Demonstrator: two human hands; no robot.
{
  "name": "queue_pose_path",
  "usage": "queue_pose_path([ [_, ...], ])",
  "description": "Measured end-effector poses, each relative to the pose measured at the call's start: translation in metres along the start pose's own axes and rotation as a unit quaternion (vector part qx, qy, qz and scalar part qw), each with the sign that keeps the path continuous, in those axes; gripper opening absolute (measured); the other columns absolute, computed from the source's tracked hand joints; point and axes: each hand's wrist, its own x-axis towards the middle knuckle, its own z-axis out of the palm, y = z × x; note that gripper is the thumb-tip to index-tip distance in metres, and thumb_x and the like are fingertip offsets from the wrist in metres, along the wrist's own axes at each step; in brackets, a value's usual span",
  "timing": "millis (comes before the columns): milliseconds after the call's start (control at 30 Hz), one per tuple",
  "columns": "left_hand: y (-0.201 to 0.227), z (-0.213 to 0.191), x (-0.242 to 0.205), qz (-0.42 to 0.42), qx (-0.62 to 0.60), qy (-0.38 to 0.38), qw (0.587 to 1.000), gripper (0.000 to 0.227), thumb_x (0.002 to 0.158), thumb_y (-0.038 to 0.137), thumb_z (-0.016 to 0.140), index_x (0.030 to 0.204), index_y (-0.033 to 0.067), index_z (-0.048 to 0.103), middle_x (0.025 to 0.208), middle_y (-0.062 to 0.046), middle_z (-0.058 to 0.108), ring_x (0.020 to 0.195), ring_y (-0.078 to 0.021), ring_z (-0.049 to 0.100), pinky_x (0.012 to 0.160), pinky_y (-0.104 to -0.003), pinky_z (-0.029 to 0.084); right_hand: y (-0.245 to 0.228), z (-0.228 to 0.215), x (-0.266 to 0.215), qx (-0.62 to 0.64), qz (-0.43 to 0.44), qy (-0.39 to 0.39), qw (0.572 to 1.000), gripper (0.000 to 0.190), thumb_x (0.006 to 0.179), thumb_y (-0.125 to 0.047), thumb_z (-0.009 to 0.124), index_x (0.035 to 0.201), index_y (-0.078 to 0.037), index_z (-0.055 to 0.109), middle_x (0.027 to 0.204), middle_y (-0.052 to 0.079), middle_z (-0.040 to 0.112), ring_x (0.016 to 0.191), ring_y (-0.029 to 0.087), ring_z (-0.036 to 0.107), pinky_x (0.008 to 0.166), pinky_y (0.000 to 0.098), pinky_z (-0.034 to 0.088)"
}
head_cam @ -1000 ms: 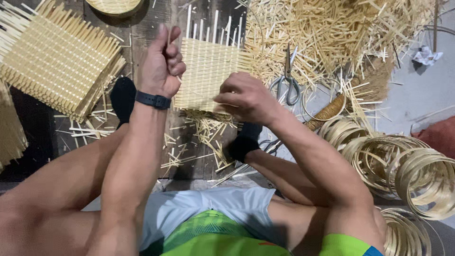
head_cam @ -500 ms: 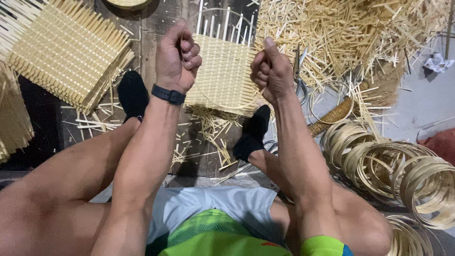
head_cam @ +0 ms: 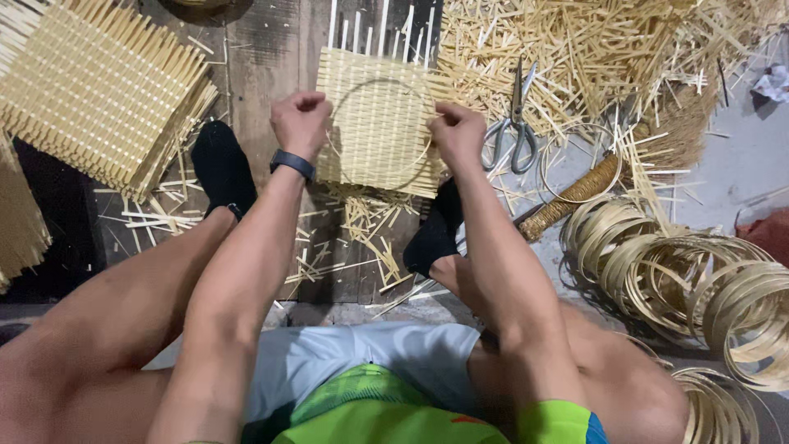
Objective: The person weaves bamboo strips into a base, fits the base over a wooden mold and a circular hoop, and uses shears to trim the protruding strips.
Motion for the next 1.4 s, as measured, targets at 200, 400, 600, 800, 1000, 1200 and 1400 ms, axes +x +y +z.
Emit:
queue_pose_path([
  [200, -0.015, -0.006, -0.005, -0.008, 0.142, -0.046, 0.989, 0.022, 0.069, 0.012, 0.082, 0.090, 0.0073, 0.081, 0.082, -0.012, 0.078, 0.075, -0.0236, 0.076, 0.074, -0.034, 0.059, 0.035, 0.023, -0.006, -0.089, -0.066, 0.037, 0.993, 0.028, 0.076, -0.016, 0.081, 0.102, -0.006, 0.080, 0.084, 0.014, 0.078, 0.076, 0.021, 0.076, 0.073, 0.0314, 0.058],
  [400, -0.018, -0.013, -0.001, -0.033, 0.161, -0.056, 0.985, 0.019, 0.075, 0.013, 0.084, 0.093, 0.0059, 0.081, 0.084, -0.011, 0.078, 0.076, -0.0214, 0.076, 0.073, -0.033, 0.060, 0.028, 0.026, -0.016, -0.098, -0.053, 0.064, 0.992, 0.025, 0.077, -0.020, 0.084, 0.097, -0.006, 0.081, 0.088, 0.014, 0.079, 0.081, 0.025, 0.077, 0.079, 0.0335, 0.058],
  [600, -0.029, -0.019, 0.009, -0.042, 0.151, -0.081, 0.984, 0.019, 0.070, 0.012, 0.089, 0.087, 0.0064, 0.083, 0.081, -0.010, 0.079, 0.073, -0.0191, 0.076, 0.073, -0.031, 0.060, 0.032, 0.030, -0.011, -0.146, -0.064, 0.059, 0.985, 0.024, 0.076, -0.020, 0.086, 0.095, -0.007, 0.082, 0.085, 0.016, 0.077, 0.076, 0.027, 0.074, 0.073, 0.0361, 0.057],
  [800, -0.030, -0.016, 0.010, -0.102, 0.131, -0.062, 0.984, 0.023, 0.068, 0.014, 0.091, 0.088, 0.0092, 0.083, 0.082, -0.006, 0.080, 0.074, -0.0154, 0.076, 0.073, -0.029, 0.061, 0.035, 0.030, -0.012, -0.089, -0.034, 0.059, 0.994, 0.021, 0.078, -0.019, 0.083, 0.096, -0.008, 0.081, 0.081, 0.013, 0.078, 0.071, 0.022, 0.076, 0.071, 0.0329, 0.059],
  [1000, -0.040, -0.015, 0.019, -0.175, 0.050, -0.086, 0.979, 0.026, 0.067, 0.005, 0.087, 0.092, 0.0091, 0.082, 0.086, -0.003, 0.081, 0.077, -0.0124, 0.077, 0.072, -0.028, 0.065, 0.027, 0.032, -0.013, -0.106, -0.038, 0.086, 0.990, 0.021, 0.078, -0.022, 0.085, 0.095, -0.010, 0.083, 0.078, 0.012, 0.078, 0.069, 0.022, 0.075, 0.069, 0.0334, 0.057],
  [1200, -0.062, -0.014, 0.027, -0.194, 0.009, -0.114, 0.974, 0.025, 0.070, 0.005, 0.093, 0.092, 0.0028, 0.082, 0.089, -0.007, 0.080, 0.077, -0.0132, 0.075, 0.070, -0.027, 0.064, 0.031, 0.037, -0.008, -0.107, -0.017, 0.093, 0.990, 0.022, 0.076, -0.022, 0.086, 0.094, -0.009, 0.083, 0.076, 0.010, 0.078, 0.066, 0.018, 0.074, 0.067, 0.0309, 0.057],
  [1400, -0.063, -0.019, 0.041, -0.311, -0.120, -0.200, 0.921, 0.022, 0.073, 0.001, 0.087, 0.091, 0.0046, 0.077, 0.088, -0.008, 0.079, 0.076, -0.0151, 0.076, 0.065, -0.029, 0.062, 0.033, 0.037, -0.008, -0.049, 0.037, 0.059, 0.996, 0.022, 0.081, -0.022, 0.085, 0.097, -0.007, 0.083, 0.074, 0.005, 0.078, 0.064, 0.010, 0.070, 0.063, 0.0265, 0.055],
])
